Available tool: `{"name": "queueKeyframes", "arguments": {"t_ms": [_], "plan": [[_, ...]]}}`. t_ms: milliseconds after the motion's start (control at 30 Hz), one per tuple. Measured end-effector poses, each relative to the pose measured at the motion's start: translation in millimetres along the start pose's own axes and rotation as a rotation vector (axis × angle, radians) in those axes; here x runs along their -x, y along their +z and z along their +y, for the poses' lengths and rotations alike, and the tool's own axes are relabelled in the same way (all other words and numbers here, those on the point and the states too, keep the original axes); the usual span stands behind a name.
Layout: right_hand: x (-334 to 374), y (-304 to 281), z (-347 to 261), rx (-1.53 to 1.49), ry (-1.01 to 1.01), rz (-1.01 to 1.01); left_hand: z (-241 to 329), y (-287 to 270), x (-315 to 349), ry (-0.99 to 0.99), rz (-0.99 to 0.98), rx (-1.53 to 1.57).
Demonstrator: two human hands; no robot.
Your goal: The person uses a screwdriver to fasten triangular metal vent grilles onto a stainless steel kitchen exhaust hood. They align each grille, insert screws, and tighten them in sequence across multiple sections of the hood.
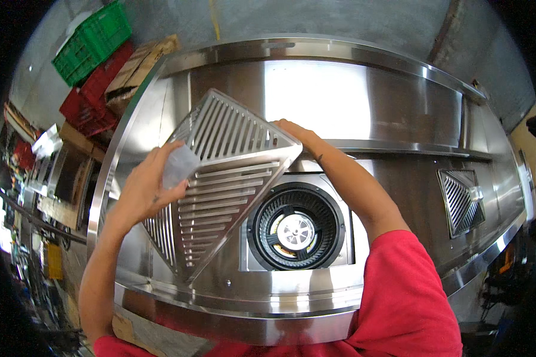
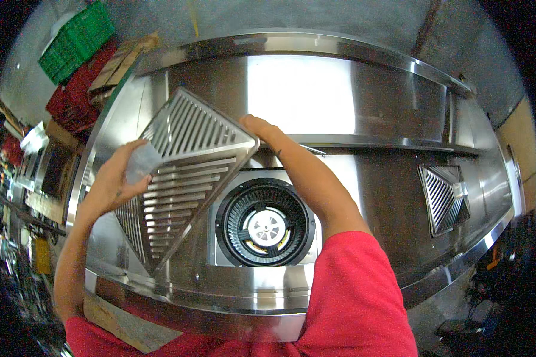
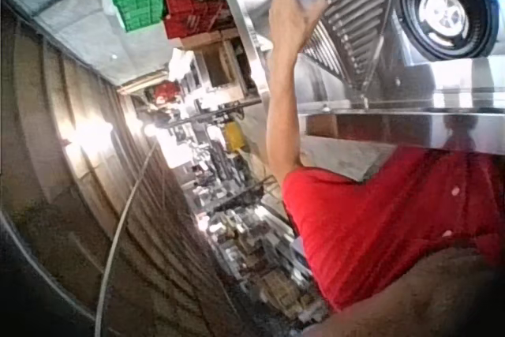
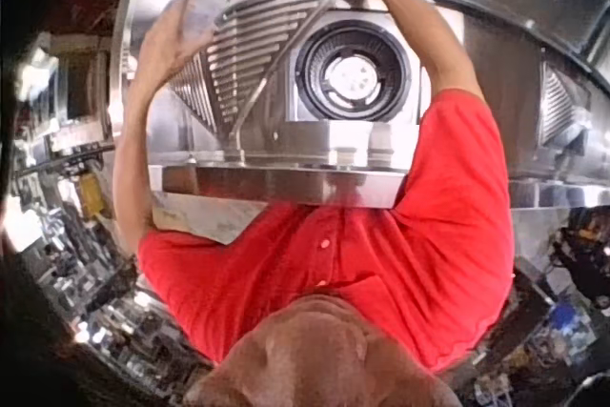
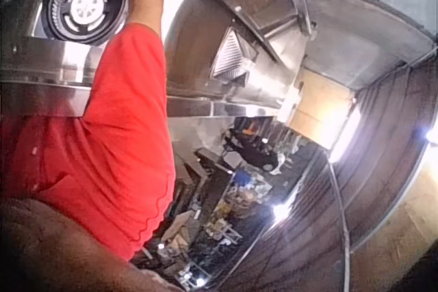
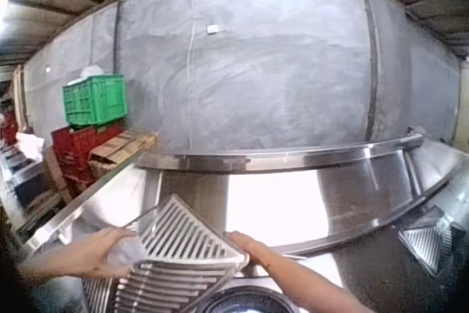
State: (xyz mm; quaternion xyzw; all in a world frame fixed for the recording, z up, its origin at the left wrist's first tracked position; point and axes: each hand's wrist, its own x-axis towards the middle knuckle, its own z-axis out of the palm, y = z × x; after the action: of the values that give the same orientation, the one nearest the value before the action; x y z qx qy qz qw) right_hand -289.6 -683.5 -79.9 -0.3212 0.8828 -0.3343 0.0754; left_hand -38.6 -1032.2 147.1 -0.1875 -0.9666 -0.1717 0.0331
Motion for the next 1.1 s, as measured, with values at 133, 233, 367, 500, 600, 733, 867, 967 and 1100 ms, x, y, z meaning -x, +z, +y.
{"name": "queueKeyframes", "arguments": {"t_ms": [133,233,367,500,600,733,867,967,1100], "plan": [[22.7,-49.4,-3.7,0.374,0.175,-0.112,40.5,8.8,-22.9,0.041,-0.190,-0.030],[46.7,-105.8,-29.6,0.428,0.152,-0.070,50.7,24.9,-11.9,0.191,-0.207,-0.039],[116.2,-166.6,-71.5,0.511,0.090,-0.038,72.1,67.0,-5.8,0.317,-0.291,-0.042],[216.0,-187.1,-77.8,0.545,0.117,-0.019,115.7,118.4,-29.2,0.320,-0.498,0.021],[268.8,-173.3,-79.6,0.495,0.166,-0.100,127.2,153.0,-39.0,0.424,-0.481,0.001],[318.4,-145.3,-65.9,0.413,0.214,-0.247,137.4,178.3,-57.3,0.400,-0.535,-0.013],[347.9,-126.4,-49.8,0.220,0.215,-0.346,138.6,190.0,-64.7,0.419,-0.520,0.006],[352.4,-111.9,-46.5,0.064,0.264,-0.366,137.6,193.1,-64.2,0.429,-0.518,0.007],[354.6,-98.3,-32.7,-0.023,0.309,-0.372,137.6,194.4,-63.6,0.425,-0.507,-0.005]]}}
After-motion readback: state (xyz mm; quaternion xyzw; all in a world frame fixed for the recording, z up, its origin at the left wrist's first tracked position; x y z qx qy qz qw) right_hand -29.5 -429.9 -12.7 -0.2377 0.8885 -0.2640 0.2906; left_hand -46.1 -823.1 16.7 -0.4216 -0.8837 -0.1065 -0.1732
